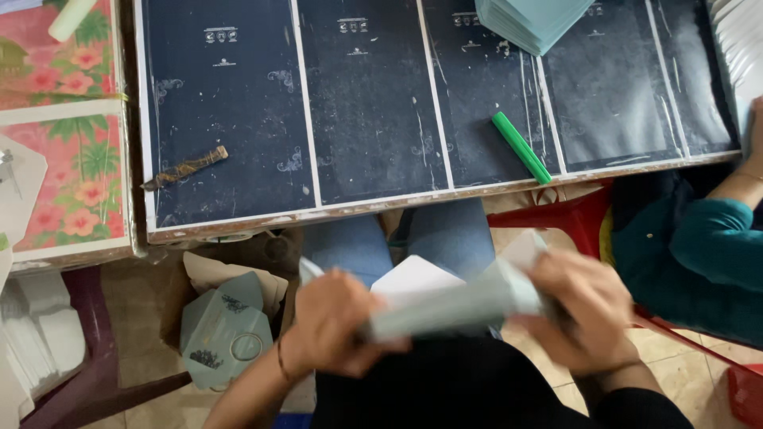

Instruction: The person picks up a stack of light blue papers and places them on their lap. They then repeatedly pick up individual papers from the stack and place them back on top, aligning the edges.

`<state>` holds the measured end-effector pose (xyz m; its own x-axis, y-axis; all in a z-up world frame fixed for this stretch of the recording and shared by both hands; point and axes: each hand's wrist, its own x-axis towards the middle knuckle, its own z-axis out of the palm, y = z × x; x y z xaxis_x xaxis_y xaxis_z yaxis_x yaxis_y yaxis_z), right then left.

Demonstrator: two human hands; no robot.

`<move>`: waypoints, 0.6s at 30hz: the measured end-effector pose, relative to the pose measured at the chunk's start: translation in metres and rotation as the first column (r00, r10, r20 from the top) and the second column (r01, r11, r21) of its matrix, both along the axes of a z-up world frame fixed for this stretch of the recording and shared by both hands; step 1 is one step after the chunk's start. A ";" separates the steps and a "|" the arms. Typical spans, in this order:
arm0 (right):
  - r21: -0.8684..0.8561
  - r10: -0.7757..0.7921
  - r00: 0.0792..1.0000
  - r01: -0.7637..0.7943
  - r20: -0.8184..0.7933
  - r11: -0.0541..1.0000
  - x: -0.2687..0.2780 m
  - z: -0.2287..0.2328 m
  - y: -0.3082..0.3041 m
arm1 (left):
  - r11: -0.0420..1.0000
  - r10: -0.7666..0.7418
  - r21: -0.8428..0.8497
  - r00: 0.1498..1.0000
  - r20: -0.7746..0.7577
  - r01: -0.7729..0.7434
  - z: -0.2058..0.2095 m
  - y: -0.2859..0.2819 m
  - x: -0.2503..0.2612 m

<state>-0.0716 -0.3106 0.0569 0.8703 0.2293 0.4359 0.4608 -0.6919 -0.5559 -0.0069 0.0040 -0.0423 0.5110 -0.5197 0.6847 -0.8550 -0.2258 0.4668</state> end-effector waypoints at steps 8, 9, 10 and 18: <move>0.340 0.000 0.930 0.135 -0.369 0.931 0.147 -0.085 -0.006 | 0.968 -0.016 -0.218 0.830 -0.557 -0.127 -0.048 -0.035 0.104; 0.404 0.013 0.836 0.252 -0.549 0.880 0.162 -0.101 -0.011 | 0.973 0.043 -0.134 0.714 -0.699 -0.189 -0.045 -0.037 0.111; 0.403 0.014 0.834 0.252 -0.551 0.880 0.170 -0.117 -0.013 | 0.973 0.044 -0.132 0.712 -0.701 -0.190 -0.057 -0.040 0.117; -0.109 0.181 0.966 -0.163 0.187 0.981 0.182 -0.124 -0.014 | 0.974 0.130 -0.031 0.663 -0.738 -0.225 -0.096 -0.045 0.123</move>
<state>0.1101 -0.3247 -0.0666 0.7146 0.4150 0.5631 0.6702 -0.6367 -0.3814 0.1158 -0.0413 -0.1379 0.9447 -0.3121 0.1009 -0.1822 -0.2436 0.9526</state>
